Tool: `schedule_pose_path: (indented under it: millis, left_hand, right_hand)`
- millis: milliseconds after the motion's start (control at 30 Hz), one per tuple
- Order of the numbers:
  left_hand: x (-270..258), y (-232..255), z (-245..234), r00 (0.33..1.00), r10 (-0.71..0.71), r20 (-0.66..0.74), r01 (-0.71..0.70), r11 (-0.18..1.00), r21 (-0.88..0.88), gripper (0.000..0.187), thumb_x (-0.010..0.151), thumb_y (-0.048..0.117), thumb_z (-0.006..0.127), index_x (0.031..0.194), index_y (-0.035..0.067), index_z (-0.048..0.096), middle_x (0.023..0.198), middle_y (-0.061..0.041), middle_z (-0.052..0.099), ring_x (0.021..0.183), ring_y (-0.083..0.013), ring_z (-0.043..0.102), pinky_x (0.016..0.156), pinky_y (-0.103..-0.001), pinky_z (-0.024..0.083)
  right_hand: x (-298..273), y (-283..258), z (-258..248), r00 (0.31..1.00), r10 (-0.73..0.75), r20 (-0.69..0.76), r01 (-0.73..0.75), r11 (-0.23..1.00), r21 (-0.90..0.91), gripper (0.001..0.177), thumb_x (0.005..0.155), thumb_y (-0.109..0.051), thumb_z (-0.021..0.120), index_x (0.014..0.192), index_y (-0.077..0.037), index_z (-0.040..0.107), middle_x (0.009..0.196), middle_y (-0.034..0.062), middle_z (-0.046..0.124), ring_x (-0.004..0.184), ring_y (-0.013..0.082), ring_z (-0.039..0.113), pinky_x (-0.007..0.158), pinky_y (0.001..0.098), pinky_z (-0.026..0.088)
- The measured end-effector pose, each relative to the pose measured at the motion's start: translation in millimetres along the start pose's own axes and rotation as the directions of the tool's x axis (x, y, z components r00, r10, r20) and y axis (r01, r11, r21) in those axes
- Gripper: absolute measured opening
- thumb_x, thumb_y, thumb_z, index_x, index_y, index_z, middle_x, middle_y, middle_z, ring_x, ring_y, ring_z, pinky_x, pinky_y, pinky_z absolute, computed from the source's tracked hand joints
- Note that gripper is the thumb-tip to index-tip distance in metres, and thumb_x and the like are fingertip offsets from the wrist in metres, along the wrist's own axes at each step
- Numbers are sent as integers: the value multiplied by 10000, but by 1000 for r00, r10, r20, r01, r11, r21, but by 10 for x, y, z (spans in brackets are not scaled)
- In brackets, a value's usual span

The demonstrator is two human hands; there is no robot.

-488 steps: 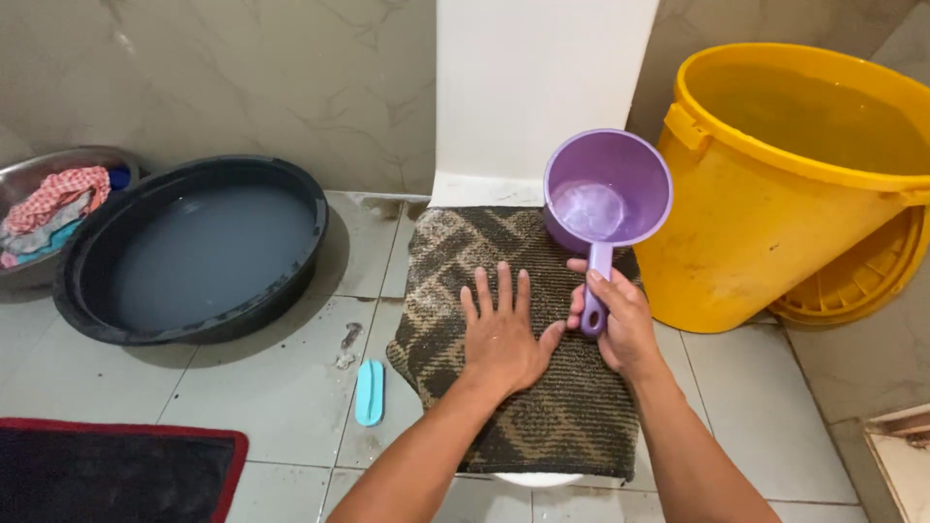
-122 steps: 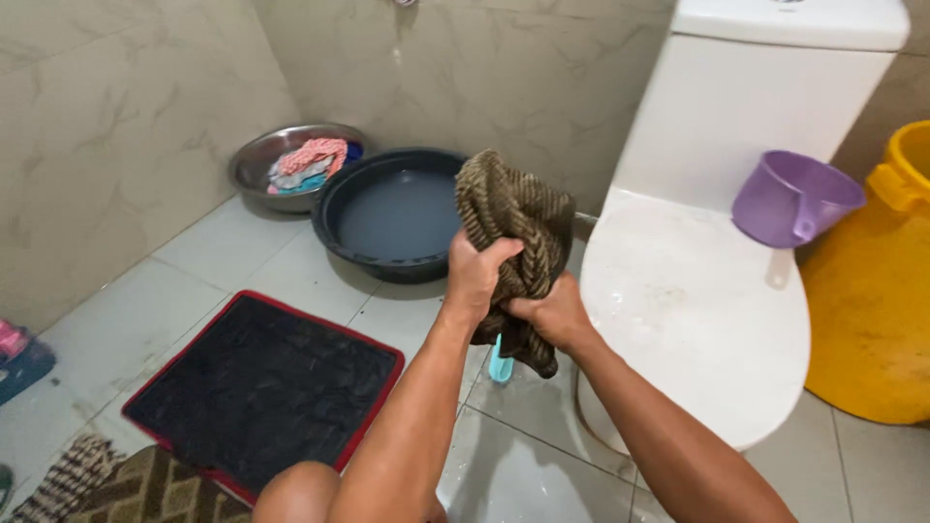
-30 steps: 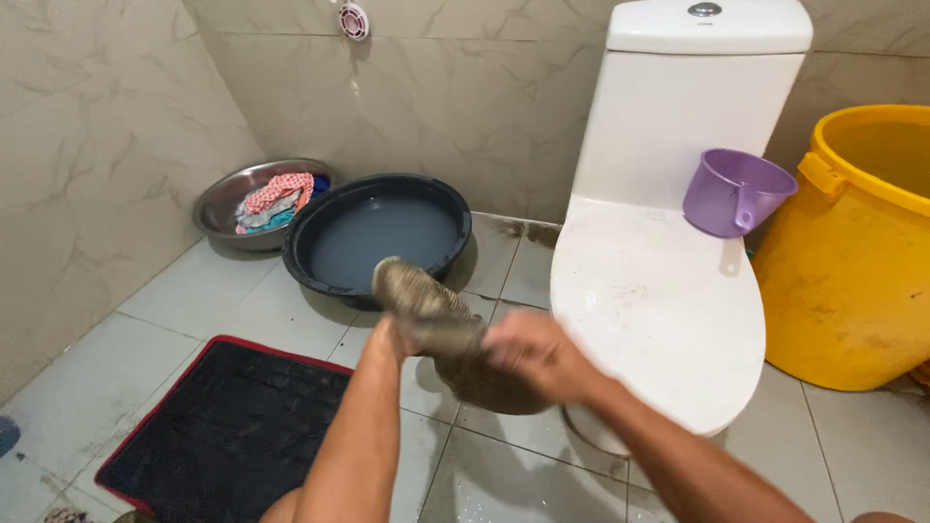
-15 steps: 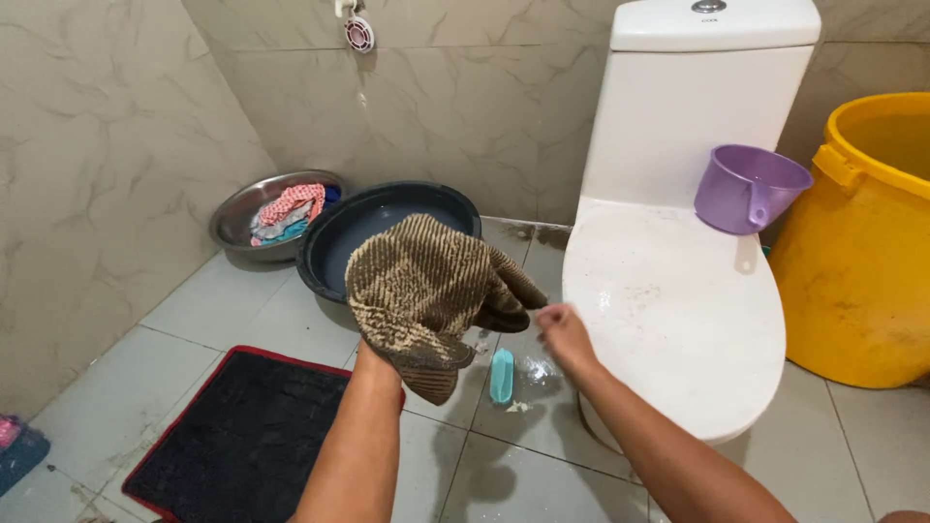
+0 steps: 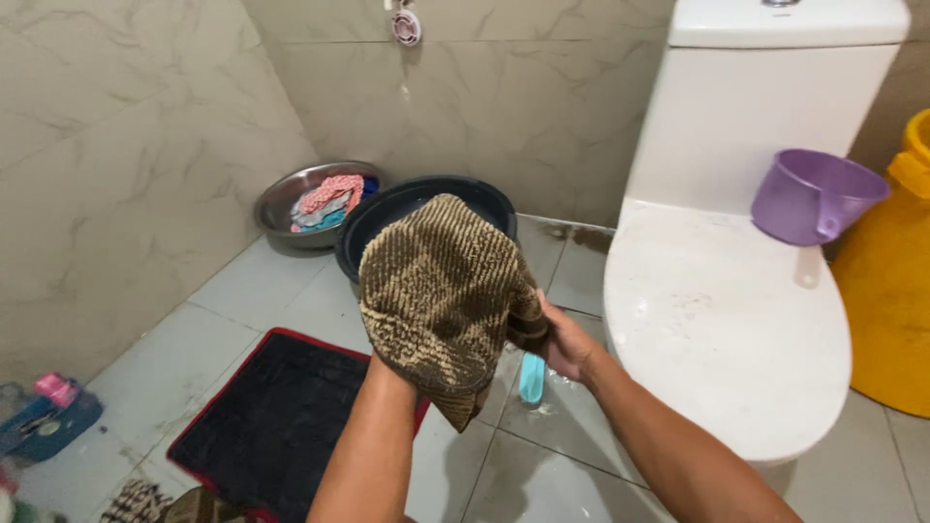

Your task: The person pours water from a purple scoop onto a patterned doormat placed on a toilet seat, then rubs and scrubs the mat with their hands. They fold and unfold the mat, continue rinsing it with water, and finally place it back on the toilet seat.

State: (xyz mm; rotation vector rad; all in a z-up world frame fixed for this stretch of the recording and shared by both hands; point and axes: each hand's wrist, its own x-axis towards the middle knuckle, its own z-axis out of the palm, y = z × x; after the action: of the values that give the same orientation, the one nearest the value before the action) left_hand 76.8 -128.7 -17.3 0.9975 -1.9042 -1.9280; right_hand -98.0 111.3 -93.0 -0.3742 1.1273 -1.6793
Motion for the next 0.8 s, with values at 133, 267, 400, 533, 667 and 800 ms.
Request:
schedule_pose_path:
  millis: [133, 267, 400, 533, 667, 800]
  left_hand:
    - [-67, -22, -147, 999, 37, -11, -38, 998, -55, 385, 1002, 232, 559, 1343, 83, 655, 1139, -120, 710, 984, -263, 651, 809, -391, 538]
    - [-57, -31, -130, 997, 82, 0, -81, 990, -115, 388, 997, 212, 582, 1362, 101, 652, 1146, -103, 706, 982, -247, 640, 802, -379, 528]
    - [-98, -87, -150, 993, 120, 4, -118, 978, -174, 398, 993, 193, 605, 1382, 119, 649, 1153, -85, 703, 979, -231, 630, 796, -368, 519]
    - [-314, -34, -99, 988, 156, 1, -152, 965, -215, 410, 990, 178, 622, 1396, 132, 647, 1158, -72, 700, 977, -219, 622, 791, -359, 513]
    - [-159, -267, -197, 850, 527, 0, -497, 801, 332, 454, 908, 47, 679, 1359, 74, 640, 1241, -72, 740, 1132, -162, 663, 964, -291, 496]
    - [-352, -14, -73, 701, 696, -155, -549, 666, 504, 467, 821, -30, 733, 1283, 31, 689, 1172, -91, 771, 1079, -163, 704, 947, -294, 528]
  right_hand:
    - [348, 105, -353, 991, -110, 73, 96, 980, 176, 464, 965, -431, 567, 1329, -144, 590, 1294, 116, 664, 1225, 285, 588, 1096, 492, 451]
    - [329, -166, -468, 969, -246, -20, 247, 961, 126, 302, 995, -293, 644, 1203, -79, 600, 1119, 77, 717, 1047, 227, 660, 979, 430, 517]
    - [265, -540, -425, 910, -390, -142, 383, 921, -73, 255, 995, -253, 651, 1156, -57, 619, 1075, 71, 732, 983, 196, 683, 888, 363, 567]
    - [183, -901, -182, 874, -468, -126, 458, 883, -105, 254, 966, -187, 677, 1172, -50, 624, 1043, 56, 731, 928, 176, 685, 837, 338, 580]
    - [136, -1182, -45, 856, -452, -251, 426, 891, -154, 210, 975, -153, 680, 1099, 11, 632, 919, 86, 723, 777, 192, 683, 714, 362, 590]
    - [130, -1373, -124, 736, -590, -333, 521, 807, -278, 153, 998, -117, 677, 1066, 20, 665, 905, 68, 730, 748, 161, 670, 691, 334, 583]
